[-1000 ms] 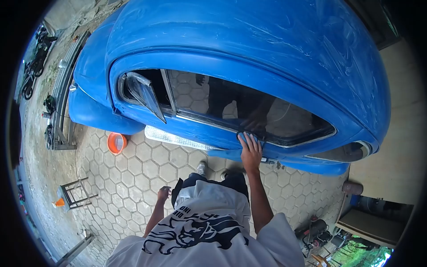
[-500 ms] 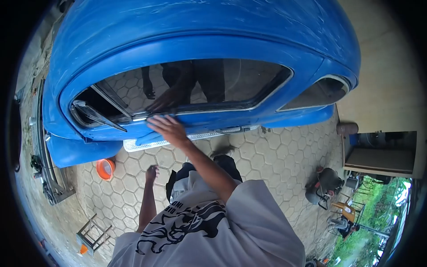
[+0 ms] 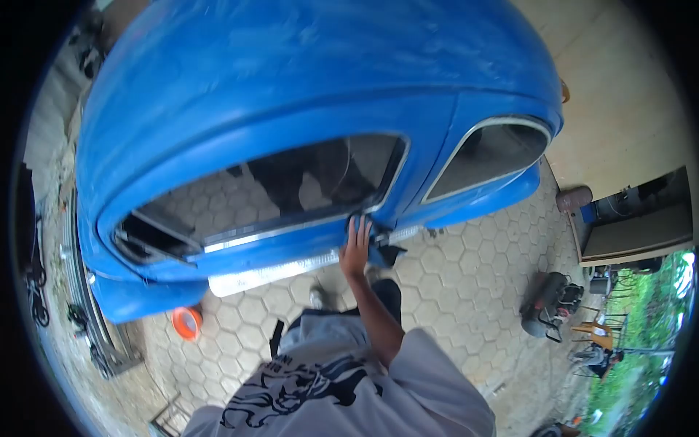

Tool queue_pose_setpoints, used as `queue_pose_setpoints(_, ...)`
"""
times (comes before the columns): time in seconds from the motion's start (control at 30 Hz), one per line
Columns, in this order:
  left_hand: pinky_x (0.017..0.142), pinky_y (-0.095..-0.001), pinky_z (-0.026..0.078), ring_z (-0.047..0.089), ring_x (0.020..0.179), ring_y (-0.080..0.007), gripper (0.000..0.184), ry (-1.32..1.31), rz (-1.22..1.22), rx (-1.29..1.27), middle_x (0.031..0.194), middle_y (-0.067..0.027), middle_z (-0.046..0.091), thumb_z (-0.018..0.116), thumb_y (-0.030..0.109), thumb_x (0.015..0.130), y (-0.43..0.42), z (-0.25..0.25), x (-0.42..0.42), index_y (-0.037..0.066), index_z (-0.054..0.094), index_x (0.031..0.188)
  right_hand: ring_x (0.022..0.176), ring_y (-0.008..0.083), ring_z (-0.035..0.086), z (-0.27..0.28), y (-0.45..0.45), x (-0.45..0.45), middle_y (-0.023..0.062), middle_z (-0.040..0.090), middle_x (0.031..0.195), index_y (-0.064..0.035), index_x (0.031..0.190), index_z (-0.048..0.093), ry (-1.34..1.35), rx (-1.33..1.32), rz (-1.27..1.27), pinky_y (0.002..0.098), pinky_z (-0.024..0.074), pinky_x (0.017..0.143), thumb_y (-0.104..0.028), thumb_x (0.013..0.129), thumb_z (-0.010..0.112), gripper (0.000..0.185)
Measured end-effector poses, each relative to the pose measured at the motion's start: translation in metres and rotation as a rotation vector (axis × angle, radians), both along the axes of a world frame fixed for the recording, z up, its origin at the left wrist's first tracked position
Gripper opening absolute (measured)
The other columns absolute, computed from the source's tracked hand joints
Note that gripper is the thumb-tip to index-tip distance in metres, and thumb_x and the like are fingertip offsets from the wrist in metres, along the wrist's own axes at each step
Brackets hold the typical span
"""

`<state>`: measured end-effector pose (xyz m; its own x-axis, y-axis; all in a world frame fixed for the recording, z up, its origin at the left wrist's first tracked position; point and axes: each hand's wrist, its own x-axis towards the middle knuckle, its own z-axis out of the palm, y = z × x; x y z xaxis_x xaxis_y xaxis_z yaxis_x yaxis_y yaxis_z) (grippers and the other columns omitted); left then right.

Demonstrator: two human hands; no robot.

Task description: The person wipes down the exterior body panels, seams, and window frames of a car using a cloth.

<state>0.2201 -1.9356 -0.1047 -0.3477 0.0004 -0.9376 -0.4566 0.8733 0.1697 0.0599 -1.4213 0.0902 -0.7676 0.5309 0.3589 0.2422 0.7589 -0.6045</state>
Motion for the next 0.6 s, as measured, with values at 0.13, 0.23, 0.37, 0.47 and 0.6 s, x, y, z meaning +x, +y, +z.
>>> queue_pose_setpoints(0.13,0.059,-0.037,0.053,0.065,0.07,-0.0187,0.024,-0.058,0.123,-0.032,0.084,-0.0059,0.066,0.056,0.029,0.092,0.036,0.024,-0.001,0.01,0.068,0.1,0.137,0.0482,0.033,0.031,0.05,0.009,0.0246,0.036,0.149,-0.0027,0.145,0.04,-0.018,0.107,0.049,0.0519,0.03,0.112,0.008,0.074,0.048,0.072)
queue_pose_setpoints(0.23,0.056,-0.0368,0.053,0.065,0.069,-0.0184,0.023,0.047,0.295,0.023,0.083,-0.0058,0.066,0.057,0.028,0.091,0.067,0.017,-0.038,0.01,0.068,0.101,0.133,0.0486,0.038,0.053,0.102,0.012,0.0273,0.036,0.148,-0.0002,0.142,0.044,0.137,0.205,0.077,0.0511,0.0341,0.11,0.006,0.077,0.05,0.066)
queue_pose_setpoints(0.37,0.057,-0.033,0.053,0.066,0.07,-0.0186,0.024,0.434,0.598,0.423,0.083,-0.0081,0.068,0.055,0.02,0.091,0.145,0.06,-0.121,0.005,0.066,0.106,0.137,0.0535,0.03,0.132,0.159,-0.001,0.0378,0.027,0.148,0.0089,0.142,0.038,0.443,0.196,-0.041,0.0516,0.0303,0.111,0.007,0.083,0.044,0.059)
queue_pose_setpoints(0.47,0.064,-0.0319,0.053,0.068,0.073,-0.0187,0.025,0.702,0.228,0.365,0.089,-0.0113,0.071,0.054,0.013,0.091,0.261,0.166,-0.171,0.007,0.066,0.111,0.138,0.0533,0.03,0.239,0.214,-0.026,0.0383,0.022,0.15,0.0103,0.144,0.034,0.705,0.21,-0.172,0.0495,0.0311,0.111,0.006,0.086,0.038,0.059)
queue_pose_setpoints(0.6,0.069,-0.0319,0.052,0.068,0.076,-0.0164,0.024,0.673,0.141,0.418,0.091,-0.0103,0.071,0.055,0.012,0.093,0.342,0.171,-0.192,0.011,0.067,0.114,0.127,0.0374,0.05,0.349,0.263,-0.065,0.0202,0.057,0.129,-0.0015,0.124,0.062,0.902,0.339,0.257,0.0467,0.0393,0.107,-0.009,0.088,0.051,0.038)
